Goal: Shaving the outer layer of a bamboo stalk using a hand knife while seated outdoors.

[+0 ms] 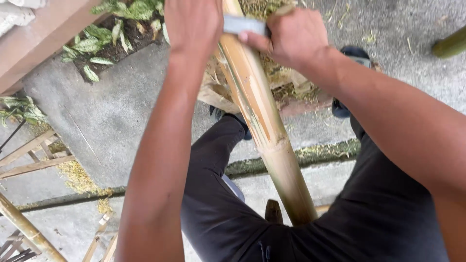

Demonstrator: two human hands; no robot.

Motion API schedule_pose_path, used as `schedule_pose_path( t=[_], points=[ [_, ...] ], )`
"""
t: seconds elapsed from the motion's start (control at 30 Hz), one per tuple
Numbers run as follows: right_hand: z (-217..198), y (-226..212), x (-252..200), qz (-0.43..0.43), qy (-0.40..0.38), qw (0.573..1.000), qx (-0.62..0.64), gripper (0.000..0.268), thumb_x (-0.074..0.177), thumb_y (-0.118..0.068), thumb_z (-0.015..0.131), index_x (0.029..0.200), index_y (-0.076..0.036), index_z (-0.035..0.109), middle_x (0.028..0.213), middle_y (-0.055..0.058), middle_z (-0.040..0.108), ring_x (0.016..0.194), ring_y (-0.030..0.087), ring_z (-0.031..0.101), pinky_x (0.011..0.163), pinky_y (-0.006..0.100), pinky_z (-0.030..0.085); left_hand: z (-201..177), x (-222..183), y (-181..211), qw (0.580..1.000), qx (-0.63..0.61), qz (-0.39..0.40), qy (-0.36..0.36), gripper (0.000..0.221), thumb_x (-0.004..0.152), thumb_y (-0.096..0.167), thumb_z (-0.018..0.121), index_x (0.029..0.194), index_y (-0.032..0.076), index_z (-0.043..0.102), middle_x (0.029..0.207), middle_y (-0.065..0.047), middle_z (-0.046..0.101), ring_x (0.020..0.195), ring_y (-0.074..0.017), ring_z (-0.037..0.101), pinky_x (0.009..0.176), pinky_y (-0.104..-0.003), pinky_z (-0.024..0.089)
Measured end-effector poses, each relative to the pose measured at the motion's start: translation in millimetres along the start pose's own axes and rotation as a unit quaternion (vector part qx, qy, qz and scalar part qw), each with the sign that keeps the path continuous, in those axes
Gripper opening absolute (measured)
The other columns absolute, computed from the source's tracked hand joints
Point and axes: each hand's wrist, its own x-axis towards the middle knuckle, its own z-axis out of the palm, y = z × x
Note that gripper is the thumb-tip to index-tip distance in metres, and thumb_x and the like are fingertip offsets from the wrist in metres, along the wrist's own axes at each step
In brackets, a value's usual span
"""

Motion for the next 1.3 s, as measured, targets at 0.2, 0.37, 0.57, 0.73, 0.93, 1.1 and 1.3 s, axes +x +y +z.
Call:
schedule_pose_path(
  t=[0.2,0.37,0.57,0.73,0.93,1.1,1.3],
  points=[
    [-8.3,23.3,-17.8,-0.117,-0.024,0.992,-0.034,0.080,0.099,-0.082,0.049,0.070,-0.011,0.071,0.059,0.004,0.058,0.059,0.022,0.063,0.058,0.039,0.051,-36.6,-48.2,40.5,0.998,0.003,-0.023,0.050,0.037,0.115,0.029,0.051,0.130,-0.003,0.059,0.128,-0.022,0.057,0.128,-0.0379,0.050,0.118,-0.058,0.027],
    [4.4,58.7,-20.0,-0.249,0.054,0.966,-0.050,0.078,0.107,-0.082,0.056,0.082,-0.009,0.072,0.074,0.002,0.064,0.077,0.021,0.065,0.073,0.034,0.055,-35.4,-65.2,62.2,0.994,-0.043,-0.101,0.018,0.053,0.116,0.034,0.045,0.147,-0.009,0.045,0.157,-0.025,0.038,0.153,-0.0407,0.031,0.128,-0.057,0.017],
    [-6.6,57.9,-14.0,-0.238,0.024,0.968,-0.072,0.076,0.100,-0.084,0.054,0.087,-0.012,0.075,0.075,0.002,0.065,0.075,0.021,0.065,0.064,0.034,0.052,-30.7,-69.9,74.6,0.987,-0.050,-0.147,0.029,0.055,0.115,0.034,0.043,0.149,-0.009,0.044,0.160,-0.024,0.036,0.155,-0.0399,0.029,0.130,-0.058,0.018],
    [1.7,64.9,-3.4,-0.259,0.068,0.960,-0.083,0.079,0.100,-0.083,0.053,0.075,-0.010,0.071,0.075,0.002,0.063,0.078,0.021,0.066,0.071,0.035,0.053,-18.5,-56.8,65.8,0.987,-0.026,-0.156,0.027,0.054,0.116,0.034,0.040,0.149,-0.009,0.043,0.158,-0.024,0.038,0.154,-0.0401,0.031,0.130,-0.058,0.020],
    [-1.6,64.7,14.0,-0.231,-0.021,0.973,-0.022,0.078,0.096,-0.081,0.051,0.070,-0.009,0.070,0.070,0.005,0.061,0.072,0.024,0.065,0.069,0.038,0.053,-27.8,-46.4,63.1,0.988,-0.002,-0.154,0.005,0.053,0.117,0.034,0.038,0.150,-0.008,0.042,0.157,-0.023,0.039,0.153,-0.0400,0.033,0.129,-0.058,0.020],
    [-3.1,69.1,16.0,-0.257,0.022,0.966,-0.014,0.077,0.094,-0.083,0.055,0.072,-0.010,0.071,0.072,0.003,0.061,0.072,0.023,0.066,0.062,0.037,0.052,-32.3,-47.5,66.4,0.988,0.002,-0.155,-0.009,0.054,0.117,0.034,0.038,0.149,-0.009,0.043,0.157,-0.024,0.040,0.152,-0.0405,0.034,0.128,-0.058,0.017],
    [16.2,97.2,10.9,-0.239,0.040,0.970,0.001,0.077,0.101,-0.078,0.059,0.072,-0.007,0.069,0.070,0.002,0.059,0.073,0.020,0.065,0.071,0.037,0.053,-54.9,-58.3,72.5,0.988,0.002,-0.155,0.008,0.053,0.117,0.034,0.038,0.149,-0.008,0.045,0.158,-0.022,0.040,0.153,-0.0399,0.034,0.129,-0.060,0.015]
  ],
)
